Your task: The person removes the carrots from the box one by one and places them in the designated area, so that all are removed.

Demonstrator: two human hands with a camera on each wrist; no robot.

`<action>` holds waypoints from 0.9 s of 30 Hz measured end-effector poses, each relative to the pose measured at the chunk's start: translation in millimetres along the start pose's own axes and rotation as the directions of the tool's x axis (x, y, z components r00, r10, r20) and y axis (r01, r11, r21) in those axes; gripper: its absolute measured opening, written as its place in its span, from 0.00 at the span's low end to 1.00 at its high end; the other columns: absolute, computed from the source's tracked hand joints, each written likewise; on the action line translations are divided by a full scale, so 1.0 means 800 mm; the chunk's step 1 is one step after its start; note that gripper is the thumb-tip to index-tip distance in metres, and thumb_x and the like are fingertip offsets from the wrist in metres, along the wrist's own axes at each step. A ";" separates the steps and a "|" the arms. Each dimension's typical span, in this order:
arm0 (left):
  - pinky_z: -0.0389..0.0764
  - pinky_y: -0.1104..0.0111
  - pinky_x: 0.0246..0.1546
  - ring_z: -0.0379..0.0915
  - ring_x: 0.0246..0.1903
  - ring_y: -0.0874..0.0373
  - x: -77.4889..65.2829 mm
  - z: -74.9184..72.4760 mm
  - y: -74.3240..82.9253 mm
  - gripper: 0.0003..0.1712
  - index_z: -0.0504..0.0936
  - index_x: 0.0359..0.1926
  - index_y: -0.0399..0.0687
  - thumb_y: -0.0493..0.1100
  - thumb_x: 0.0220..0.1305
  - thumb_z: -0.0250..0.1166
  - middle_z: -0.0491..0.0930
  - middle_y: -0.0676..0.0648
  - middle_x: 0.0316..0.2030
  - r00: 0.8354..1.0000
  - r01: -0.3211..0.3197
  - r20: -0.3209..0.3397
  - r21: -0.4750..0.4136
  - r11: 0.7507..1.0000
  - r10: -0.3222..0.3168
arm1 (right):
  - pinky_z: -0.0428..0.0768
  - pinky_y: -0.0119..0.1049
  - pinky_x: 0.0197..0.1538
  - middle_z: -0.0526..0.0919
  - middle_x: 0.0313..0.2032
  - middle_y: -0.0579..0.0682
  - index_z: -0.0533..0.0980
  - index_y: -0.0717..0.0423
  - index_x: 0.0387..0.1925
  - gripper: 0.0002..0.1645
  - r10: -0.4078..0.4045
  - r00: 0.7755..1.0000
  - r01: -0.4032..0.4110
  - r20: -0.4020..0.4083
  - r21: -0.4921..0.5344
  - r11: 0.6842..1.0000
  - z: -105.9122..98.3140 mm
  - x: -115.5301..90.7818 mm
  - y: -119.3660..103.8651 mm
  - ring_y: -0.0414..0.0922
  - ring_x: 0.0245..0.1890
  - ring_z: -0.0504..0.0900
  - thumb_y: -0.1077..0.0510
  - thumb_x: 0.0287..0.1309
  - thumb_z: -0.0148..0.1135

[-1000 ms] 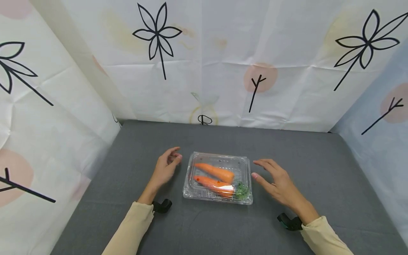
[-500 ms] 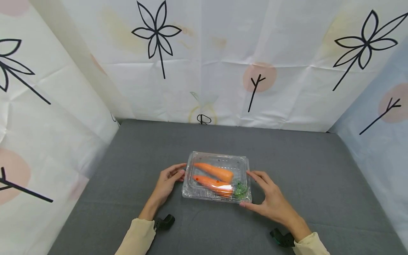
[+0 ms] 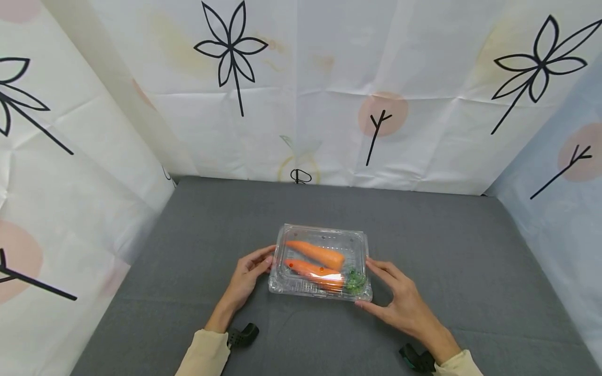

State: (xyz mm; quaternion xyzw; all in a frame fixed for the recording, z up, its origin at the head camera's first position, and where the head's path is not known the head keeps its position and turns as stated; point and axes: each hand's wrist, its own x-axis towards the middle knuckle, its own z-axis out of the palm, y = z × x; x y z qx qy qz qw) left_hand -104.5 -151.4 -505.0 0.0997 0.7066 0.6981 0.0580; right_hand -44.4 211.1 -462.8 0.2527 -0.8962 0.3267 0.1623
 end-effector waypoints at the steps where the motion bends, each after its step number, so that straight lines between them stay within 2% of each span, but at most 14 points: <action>1: 0.79 0.72 0.44 0.76 0.42 0.61 0.000 0.000 0.000 0.22 0.75 0.64 0.30 0.36 0.74 0.60 0.79 0.34 0.50 1.000 -0.003 0.003 0.003 1.000 0.003 | 0.75 0.28 0.57 0.78 0.59 0.50 0.75 0.61 0.65 0.54 -0.009 1.000 0.009 -0.009 0.003 1.000 0.000 0.000 0.000 0.51 0.56 0.80 0.53 0.32 0.89; 4: 0.78 0.73 0.44 0.76 0.43 0.61 -0.001 -0.001 -0.001 0.23 0.74 0.65 0.29 0.33 0.72 0.62 0.78 0.37 0.46 0.999 -0.030 0.022 0.007 1.000 0.030 | 0.68 0.20 0.60 0.80 0.58 0.53 0.78 0.63 0.61 0.50 -0.047 0.998 0.048 -0.041 0.020 0.999 0.001 0.000 0.000 0.53 0.55 0.81 0.53 0.33 0.89; 8: 0.77 0.74 0.45 0.75 0.44 0.60 -0.002 -0.003 -0.002 0.26 0.72 0.65 0.27 0.31 0.69 0.64 0.78 0.40 0.44 0.996 -0.076 0.051 0.007 0.997 0.075 | 0.67 0.19 0.60 0.82 0.55 0.54 0.82 0.64 0.55 0.43 -0.097 0.991 0.101 -0.092 0.038 0.994 0.001 0.000 0.001 0.55 0.51 0.84 0.49 0.36 0.88; 12: 0.78 0.75 0.45 0.75 0.44 0.61 -0.001 -0.003 -0.004 0.26 0.72 0.66 0.27 0.31 0.69 0.65 0.78 0.40 0.44 0.993 -0.097 0.062 0.015 0.995 0.096 | 0.69 0.21 0.60 0.84 0.52 0.56 0.84 0.64 0.50 0.37 -0.144 0.981 0.150 -0.127 0.039 0.988 0.002 0.000 0.003 0.55 0.48 0.85 0.40 0.47 0.80; 15: 0.77 0.75 0.45 0.75 0.44 0.61 -0.001 -0.003 -0.005 0.26 0.72 0.66 0.28 0.31 0.68 0.65 0.78 0.39 0.44 0.993 -0.105 0.063 0.027 0.994 0.103 | 0.70 0.22 0.60 0.85 0.51 0.55 0.85 0.63 0.48 0.37 -0.143 0.983 0.148 -0.113 0.038 0.988 0.001 -0.001 0.004 0.54 0.48 0.85 0.34 0.55 0.71; 19: 0.77 0.75 0.45 0.75 0.44 0.61 -0.001 -0.003 -0.006 0.27 0.72 0.66 0.28 0.31 0.68 0.65 0.78 0.39 0.44 0.993 -0.106 0.060 0.035 0.994 0.103 | 0.74 0.22 0.56 0.86 0.47 0.51 0.87 0.62 0.44 0.37 -0.121 0.991 0.123 -0.059 0.035 0.992 -0.002 -0.001 0.002 0.49 0.46 0.86 0.30 0.59 0.64; 23: 0.78 0.75 0.45 0.76 0.43 0.60 -0.001 -0.002 -0.005 0.27 0.73 0.66 0.29 0.32 0.68 0.65 0.79 0.40 0.43 0.994 -0.100 0.054 0.044 0.994 0.098 | 0.80 0.24 0.47 0.86 0.40 0.47 0.89 0.59 0.38 0.32 -0.186 0.982 0.186 -0.038 0.021 0.982 -0.007 0.000 -0.001 0.45 0.40 0.86 0.34 0.64 0.61; 27: 0.78 0.74 0.44 0.76 0.43 0.60 -0.001 -0.002 -0.005 0.27 0.73 0.66 0.30 0.32 0.68 0.66 0.79 0.40 0.43 0.995 -0.091 0.049 0.042 0.995 0.089 | 0.81 0.27 0.40 0.83 0.36 0.45 0.89 0.56 0.33 0.23 -0.309 0.949 0.311 -0.059 0.024 0.950 -0.008 0.000 -0.004 0.41 0.35 0.83 0.43 0.70 0.61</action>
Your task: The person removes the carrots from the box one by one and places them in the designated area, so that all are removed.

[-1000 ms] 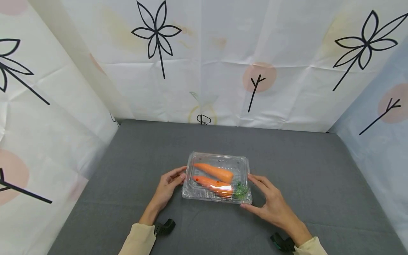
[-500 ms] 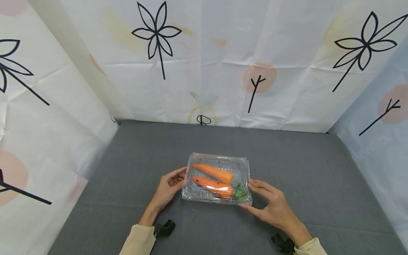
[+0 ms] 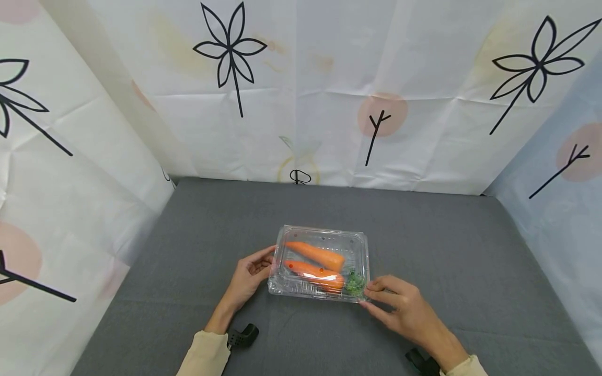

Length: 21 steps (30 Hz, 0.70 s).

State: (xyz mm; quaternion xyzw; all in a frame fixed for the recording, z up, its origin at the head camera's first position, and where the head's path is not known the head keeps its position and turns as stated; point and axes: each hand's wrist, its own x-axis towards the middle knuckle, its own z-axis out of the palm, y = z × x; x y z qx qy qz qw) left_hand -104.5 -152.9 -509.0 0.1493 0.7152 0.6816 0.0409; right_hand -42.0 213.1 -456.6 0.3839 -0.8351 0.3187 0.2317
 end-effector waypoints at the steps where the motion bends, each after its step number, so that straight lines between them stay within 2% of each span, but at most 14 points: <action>1: 0.78 0.74 0.44 0.76 0.43 0.60 0.000 0.000 0.000 0.27 0.73 0.66 0.30 0.32 0.68 0.66 0.78 0.39 0.43 1.000 0.003 0.000 -0.003 1.000 -0.003 | 0.80 0.27 0.39 0.82 0.36 0.44 0.88 0.55 0.32 0.21 -0.025 1.000 0.025 -0.002 0.007 1.000 0.000 0.000 -0.001 0.40 0.35 0.82 0.45 0.71 0.61; 5: 0.78 0.74 0.44 0.76 0.43 0.60 0.000 0.000 0.001 0.27 0.74 0.66 0.31 0.32 0.67 0.66 0.79 0.39 0.44 1.000 0.007 0.004 -0.005 1.000 -0.007 | 0.75 0.26 0.35 0.78 0.35 0.43 0.86 0.53 0.32 0.18 -0.095 0.995 0.095 -0.016 -0.018 0.995 0.004 0.000 -0.003 0.37 0.33 0.76 0.49 0.75 0.57; 8: 0.78 0.74 0.44 0.76 0.43 0.60 0.000 0.000 0.000 0.27 0.74 0.66 0.31 0.31 0.67 0.66 0.79 0.40 0.44 1.000 0.000 0.005 0.001 1.000 0.000 | 0.75 0.28 0.35 0.78 0.35 0.45 0.84 0.53 0.33 0.20 -0.128 0.991 0.125 -0.033 -0.087 0.988 0.008 0.000 -0.003 0.38 0.32 0.76 0.50 0.77 0.53; 13: 0.78 0.74 0.44 0.77 0.43 0.59 0.001 -0.001 -0.003 0.27 0.73 0.66 0.30 0.32 0.68 0.66 0.80 0.41 0.43 0.999 -0.032 0.010 0.011 0.999 0.032 | 0.77 0.31 0.37 0.78 0.35 0.46 0.81 0.56 0.33 0.21 -0.135 0.990 0.127 -0.040 -0.154 0.980 0.013 0.000 -0.004 0.40 0.33 0.78 0.51 0.79 0.49; 17: 0.78 0.74 0.44 0.76 0.43 0.60 0.001 -0.001 -0.004 0.26 0.73 0.66 0.28 0.31 0.69 0.65 0.79 0.37 0.43 0.998 -0.053 0.017 -0.001 0.999 0.053 | 0.78 0.30 0.37 0.79 0.36 0.46 0.80 0.56 0.34 0.21 -0.124 0.991 0.115 -0.045 -0.162 0.980 0.014 -0.001 -0.005 0.40 0.33 0.79 0.52 0.80 0.47; 21: 0.78 0.74 0.43 0.76 0.43 0.62 0.001 -0.001 -0.003 0.26 0.73 0.65 0.27 0.30 0.68 0.64 0.79 0.38 0.42 0.998 -0.056 0.016 -0.015 0.998 0.057 | 0.77 0.29 0.37 0.79 0.36 0.47 0.80 0.57 0.34 0.20 -0.131 0.989 0.122 -0.064 -0.140 0.983 0.011 0.002 -0.006 0.40 0.32 0.78 0.53 0.79 0.49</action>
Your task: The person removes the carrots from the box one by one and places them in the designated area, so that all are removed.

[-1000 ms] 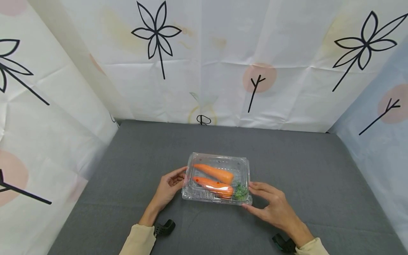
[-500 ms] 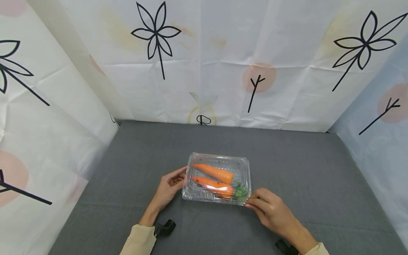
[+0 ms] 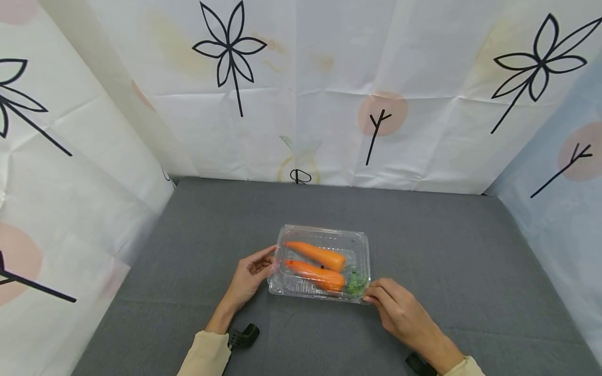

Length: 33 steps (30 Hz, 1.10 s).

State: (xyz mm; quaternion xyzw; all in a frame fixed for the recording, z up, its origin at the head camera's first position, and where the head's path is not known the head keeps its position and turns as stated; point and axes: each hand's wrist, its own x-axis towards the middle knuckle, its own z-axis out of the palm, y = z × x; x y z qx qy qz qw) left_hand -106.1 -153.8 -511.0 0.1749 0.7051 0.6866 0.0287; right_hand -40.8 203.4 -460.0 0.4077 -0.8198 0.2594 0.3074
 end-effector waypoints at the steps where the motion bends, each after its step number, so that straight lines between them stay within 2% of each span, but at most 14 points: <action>1: 0.78 0.74 0.43 0.76 0.42 0.63 0.000 0.000 0.000 0.26 0.73 0.65 0.26 0.30 0.68 0.64 0.79 0.39 0.42 1.000 -0.002 -0.001 0.002 1.000 0.002 | 0.77 0.28 0.36 0.78 0.36 0.48 0.80 0.58 0.34 0.19 -0.004 1.000 0.004 -0.010 0.012 1.000 -0.001 0.003 0.000 0.40 0.32 0.78 0.53 0.79 0.49; 6: 0.79 0.74 0.43 0.77 0.41 0.64 0.001 0.000 0.000 0.26 0.72 0.65 0.25 0.28 0.67 0.64 0.80 0.41 0.42 1.000 0.007 -0.005 0.002 1.000 -0.007 | 0.76 0.27 0.33 0.78 0.35 0.51 0.80 0.61 0.34 0.19 -0.017 0.996 0.021 -0.087 0.052 0.998 -0.015 0.028 0.008 0.41 0.29 0.77 0.54 0.78 0.52; 13: 0.80 0.73 0.43 0.79 0.39 0.62 0.001 0.002 0.004 0.26 0.75 0.64 0.30 0.32 0.67 0.66 0.80 0.39 0.40 0.997 0.077 -0.021 -0.011 0.997 -0.077 | 0.76 0.28 0.34 0.79 0.33 0.54 0.82 0.63 0.34 0.21 0.028 0.976 -0.008 -0.216 0.094 0.996 -0.033 0.085 0.037 0.43 0.28 0.77 0.50 0.75 0.56; 17: 0.80 0.73 0.43 0.78 0.39 0.61 0.002 0.002 0.004 0.26 0.76 0.66 0.34 0.33 0.67 0.67 0.79 0.37 0.41 0.995 0.095 -0.022 -0.010 0.995 -0.095 | 0.75 0.27 0.37 0.81 0.32 0.54 0.83 0.65 0.36 0.22 0.105 0.962 -0.071 -0.252 0.138 0.988 -0.036 0.113 0.063 0.43 0.29 0.77 0.49 0.74 0.59; 21: 0.80 0.73 0.43 0.78 0.39 0.61 0.002 0.002 0.004 0.26 0.76 0.66 0.35 0.33 0.68 0.67 0.79 0.38 0.41 0.994 0.103 -0.023 -0.012 0.995 -0.104 | 0.73 0.27 0.38 0.82 0.31 0.56 0.83 0.66 0.38 0.07 0.243 0.943 -0.205 -0.227 0.179 0.962 -0.033 0.132 0.094 0.42 0.31 0.77 0.63 0.67 0.65; 22: 0.80 0.73 0.44 0.79 0.39 0.61 0.002 0.002 0.004 0.26 0.76 0.66 0.35 0.33 0.68 0.67 0.79 0.38 0.41 0.994 0.106 -0.024 -0.013 0.994 -0.106 | 0.72 0.27 0.38 0.82 0.31 0.55 0.84 0.66 0.38 0.04 0.281 0.935 -0.243 -0.214 0.188 0.952 -0.032 0.135 0.102 0.41 0.31 0.77 0.66 0.65 0.66; 24: 0.80 0.73 0.44 0.79 0.39 0.60 0.002 0.002 0.004 0.26 0.76 0.66 0.36 0.33 0.68 0.67 0.79 0.38 0.41 0.993 0.111 -0.023 -0.012 0.994 -0.111 | 0.72 0.26 0.36 0.82 0.31 0.55 0.84 0.65 0.39 0.06 0.366 0.913 -0.327 -0.179 0.214 0.920 -0.029 0.143 0.115 0.40 0.30 0.78 0.72 0.60 0.67; 27: 0.80 0.73 0.44 0.78 0.39 0.60 0.002 0.002 0.005 0.26 0.77 0.66 0.37 0.34 0.68 0.67 0.79 0.38 0.41 0.993 0.118 -0.025 -0.003 0.993 -0.118 | 0.72 0.25 0.35 0.82 0.30 0.53 0.84 0.65 0.42 0.06 0.484 0.868 -0.448 -0.106 0.250 0.858 -0.024 0.150 0.132 0.39 0.29 0.79 0.69 0.65 0.64; 30: 0.79 0.73 0.43 0.78 0.39 0.59 0.002 0.002 0.005 0.26 0.77 0.66 0.38 0.35 0.68 0.67 0.79 0.39 0.41 0.992 0.125 -0.030 0.007 0.992 -0.125 | 0.73 0.27 0.34 0.82 0.30 0.51 0.83 0.65 0.47 0.11 0.596 0.803 -0.566 -0.022 0.287 0.773 -0.019 0.155 0.149 0.39 0.30 0.79 0.61 0.71 0.61; 33: 0.79 0.73 0.43 0.78 0.39 0.60 0.003 0.002 0.005 0.26 0.77 0.66 0.38 0.35 0.68 0.67 0.79 0.39 0.41 0.991 0.127 -0.033 0.007 0.992 -0.126 | 0.75 0.27 0.36 0.81 0.32 0.49 0.81 0.66 0.51 0.18 0.673 0.737 -0.654 0.056 0.309 0.690 -0.012 0.159 0.167 0.39 0.31 0.79 0.54 0.74 0.59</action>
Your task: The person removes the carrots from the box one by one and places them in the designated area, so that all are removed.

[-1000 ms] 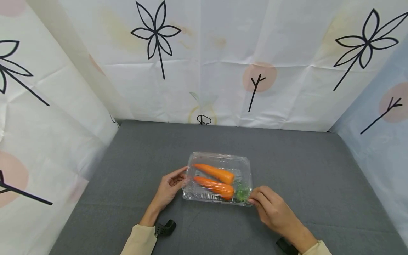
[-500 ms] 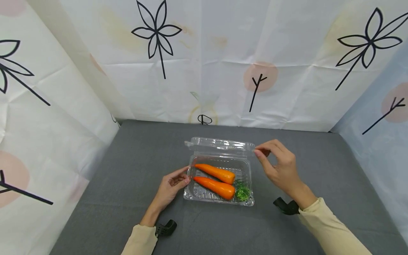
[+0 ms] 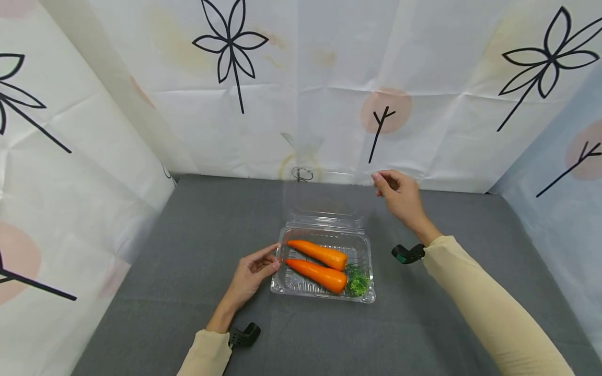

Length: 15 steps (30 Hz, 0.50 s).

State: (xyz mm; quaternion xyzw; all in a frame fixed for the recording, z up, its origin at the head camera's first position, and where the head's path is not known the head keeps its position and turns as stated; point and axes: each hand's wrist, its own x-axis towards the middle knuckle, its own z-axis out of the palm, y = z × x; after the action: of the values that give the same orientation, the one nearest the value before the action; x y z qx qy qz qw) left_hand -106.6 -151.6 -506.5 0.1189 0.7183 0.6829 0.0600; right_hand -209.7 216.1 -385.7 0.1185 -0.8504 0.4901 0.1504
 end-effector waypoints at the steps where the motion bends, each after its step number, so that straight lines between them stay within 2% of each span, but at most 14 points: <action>1: 0.79 0.73 0.43 0.78 0.39 0.60 0.000 0.000 0.000 0.26 0.77 0.66 0.37 0.34 0.68 0.67 0.79 0.39 0.41 1.000 -0.002 0.002 -0.001 1.000 0.002 | 0.75 0.28 0.36 0.81 0.32 0.50 0.81 0.67 0.52 0.20 0.032 0.999 -0.032 0.013 0.004 0.999 0.001 0.005 0.004 0.38 0.31 0.79 0.53 0.74 0.58; 3: 0.79 0.73 0.44 0.79 0.40 0.60 0.000 0.000 0.000 0.26 0.77 0.66 0.36 0.34 0.68 0.67 0.79 0.39 0.40 1.000 -0.009 0.007 -0.009 1.000 0.009 | 0.77 0.29 0.39 0.82 0.34 0.53 0.80 0.68 0.53 0.21 0.073 0.996 -0.074 0.044 0.014 0.997 0.006 0.013 0.013 0.37 0.31 0.79 0.53 0.75 0.58; 9: 0.80 0.73 0.44 0.79 0.40 0.61 0.000 0.000 0.001 0.26 0.76 0.65 0.35 0.33 0.68 0.67 0.79 0.39 0.40 1.000 -0.017 0.009 -0.019 1.000 0.017 | 0.78 0.29 0.37 0.82 0.42 0.67 0.76 0.73 0.59 0.21 0.176 0.975 -0.178 0.138 -0.001 0.984 0.022 0.030 0.034 0.41 0.32 0.81 0.59 0.74 0.58; 13: 0.79 0.73 0.43 0.78 0.39 0.60 0.000 0.000 0.002 0.26 0.77 0.65 0.36 0.33 0.68 0.67 0.79 0.40 0.40 1.000 -0.016 0.007 -0.005 1.000 0.016 | 0.77 0.30 0.35 0.83 0.41 0.67 0.75 0.72 0.60 0.22 0.266 0.946 -0.258 0.184 -0.067 0.964 0.032 0.034 0.049 0.49 0.33 0.82 0.58 0.74 0.56; 15: 0.79 0.73 0.43 0.77 0.39 0.60 0.000 0.000 0.002 0.26 0.77 0.65 0.36 0.33 0.68 0.67 0.79 0.39 0.40 1.000 -0.016 0.008 -0.004 1.000 0.016 | 0.77 0.34 0.38 0.84 0.40 0.65 0.74 0.71 0.62 0.24 0.305 0.927 -0.286 0.219 -0.113 0.951 0.036 0.034 0.055 0.53 0.36 0.82 0.56 0.76 0.55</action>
State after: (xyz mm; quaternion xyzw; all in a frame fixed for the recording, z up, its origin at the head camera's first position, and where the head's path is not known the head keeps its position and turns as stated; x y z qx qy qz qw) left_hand -106.5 -151.2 -504.5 0.1271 0.7159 0.6841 0.0575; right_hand -254.4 211.6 -424.4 0.0399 -0.8889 0.4558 -0.0220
